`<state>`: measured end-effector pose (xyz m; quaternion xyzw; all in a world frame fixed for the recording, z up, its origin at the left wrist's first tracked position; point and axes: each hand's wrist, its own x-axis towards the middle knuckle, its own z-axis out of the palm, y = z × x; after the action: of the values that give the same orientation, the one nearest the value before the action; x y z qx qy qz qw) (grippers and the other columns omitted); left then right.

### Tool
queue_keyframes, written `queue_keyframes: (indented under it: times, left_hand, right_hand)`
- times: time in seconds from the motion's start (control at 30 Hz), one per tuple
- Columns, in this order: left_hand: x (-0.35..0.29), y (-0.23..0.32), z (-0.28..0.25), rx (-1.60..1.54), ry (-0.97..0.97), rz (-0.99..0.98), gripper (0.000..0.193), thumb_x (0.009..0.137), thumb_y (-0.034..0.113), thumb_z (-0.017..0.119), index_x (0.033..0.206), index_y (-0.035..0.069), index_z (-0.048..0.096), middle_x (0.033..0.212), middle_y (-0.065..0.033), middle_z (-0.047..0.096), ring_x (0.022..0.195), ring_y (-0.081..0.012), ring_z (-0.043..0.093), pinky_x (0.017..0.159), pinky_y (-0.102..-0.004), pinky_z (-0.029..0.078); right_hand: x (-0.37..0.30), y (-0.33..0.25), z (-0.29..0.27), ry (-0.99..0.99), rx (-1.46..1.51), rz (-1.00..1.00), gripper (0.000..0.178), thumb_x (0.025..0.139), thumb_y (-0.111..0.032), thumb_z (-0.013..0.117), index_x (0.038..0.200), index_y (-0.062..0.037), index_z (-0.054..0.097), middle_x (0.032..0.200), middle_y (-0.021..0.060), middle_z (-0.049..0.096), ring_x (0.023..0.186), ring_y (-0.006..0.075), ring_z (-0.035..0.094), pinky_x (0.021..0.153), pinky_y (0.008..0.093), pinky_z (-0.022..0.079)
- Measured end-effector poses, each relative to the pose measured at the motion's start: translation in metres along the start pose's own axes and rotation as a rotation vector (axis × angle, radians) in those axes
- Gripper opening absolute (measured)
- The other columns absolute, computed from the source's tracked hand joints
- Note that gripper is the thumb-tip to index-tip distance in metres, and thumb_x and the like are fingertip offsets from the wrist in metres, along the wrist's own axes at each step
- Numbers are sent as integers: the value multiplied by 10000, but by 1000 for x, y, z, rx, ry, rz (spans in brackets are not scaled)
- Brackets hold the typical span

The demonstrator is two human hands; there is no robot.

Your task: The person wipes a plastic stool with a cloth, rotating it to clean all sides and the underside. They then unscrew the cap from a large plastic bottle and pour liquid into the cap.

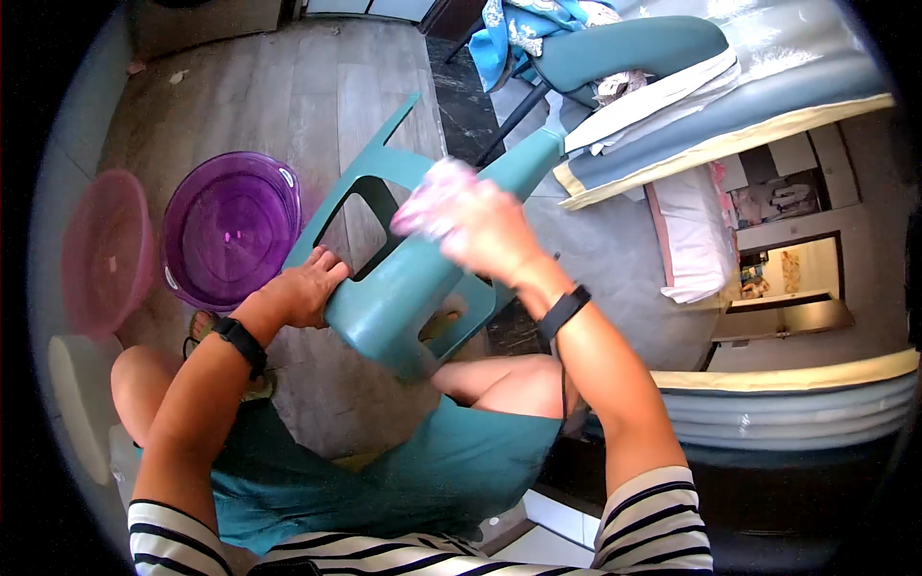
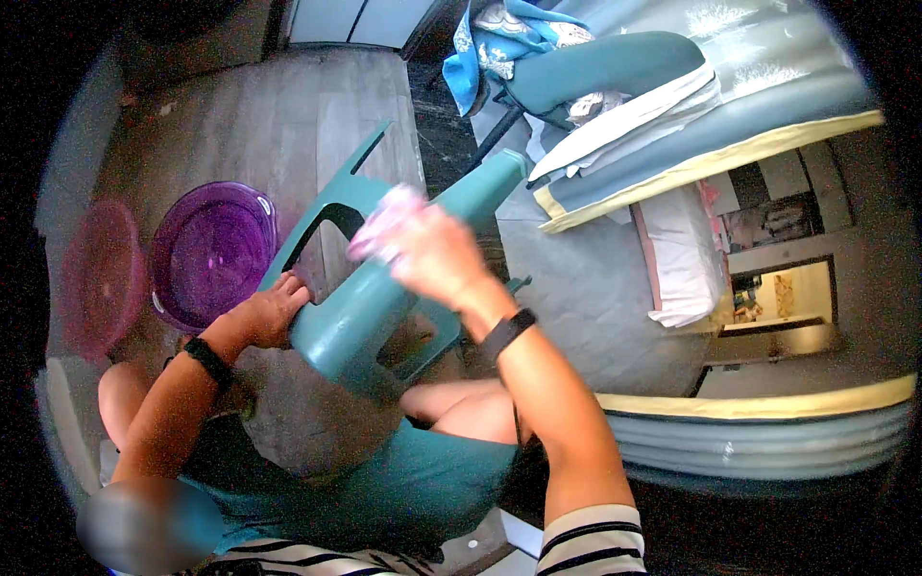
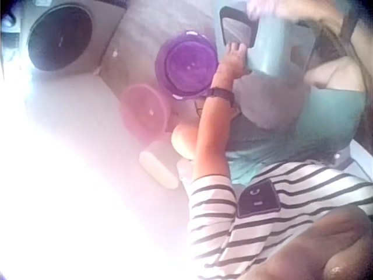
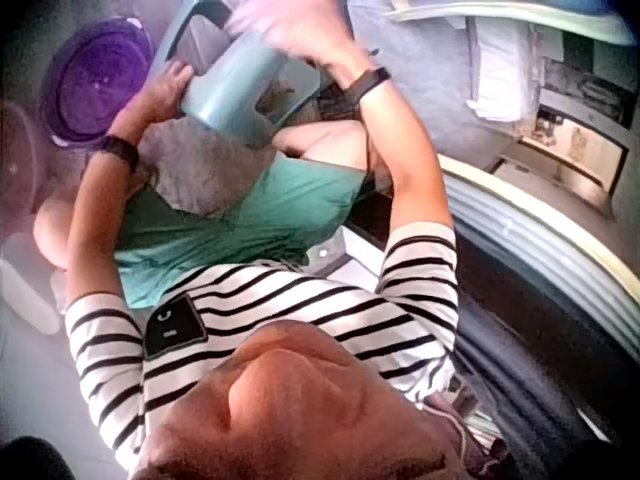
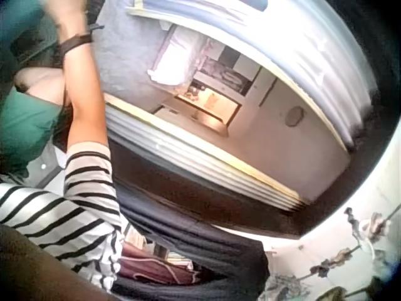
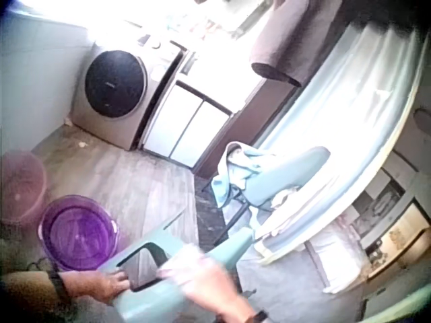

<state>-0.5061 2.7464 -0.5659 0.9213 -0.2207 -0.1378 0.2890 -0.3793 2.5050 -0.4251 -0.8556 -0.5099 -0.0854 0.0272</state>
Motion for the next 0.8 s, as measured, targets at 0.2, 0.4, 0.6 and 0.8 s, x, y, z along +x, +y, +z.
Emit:
queue_keyframes:
  times: [0.2,0.4,0.6,0.8]
  left_hand:
    - [13,6,-5,43,-13,41,647,566,130,785,1122,56,462,1124,-182,465,1171,-403,404,943,-443,435]
    - [3,-7,6,11,-2,32,724,566,102,778,1203,90,434,1147,-173,459,1174,-403,393,946,-448,437]
    - [2,-1,5,57,81,78,671,586,78,759,1175,84,438,1163,-183,455,1183,-412,392,936,-458,442]
    - [11,4,-2,73,26,31,590,601,69,742,1111,83,447,1147,-174,460,1196,-410,385,926,-463,450]
  right_hand:
    - [-15,91,-1,186,-172,345,396,686,-170,665,1075,-108,622,1075,117,577,1009,320,526,852,443,461]
    - [-6,-64,33,-57,339,-159,413,636,-182,695,1036,-238,609,1037,24,582,851,285,566,685,386,541]
    - [10,-10,23,-212,288,62,392,670,-204,689,1060,-221,652,1040,62,637,875,274,620,729,383,542]
    - [0,86,-1,87,-67,362,362,721,-253,699,1057,-144,619,1032,158,627,921,342,617,769,425,509]
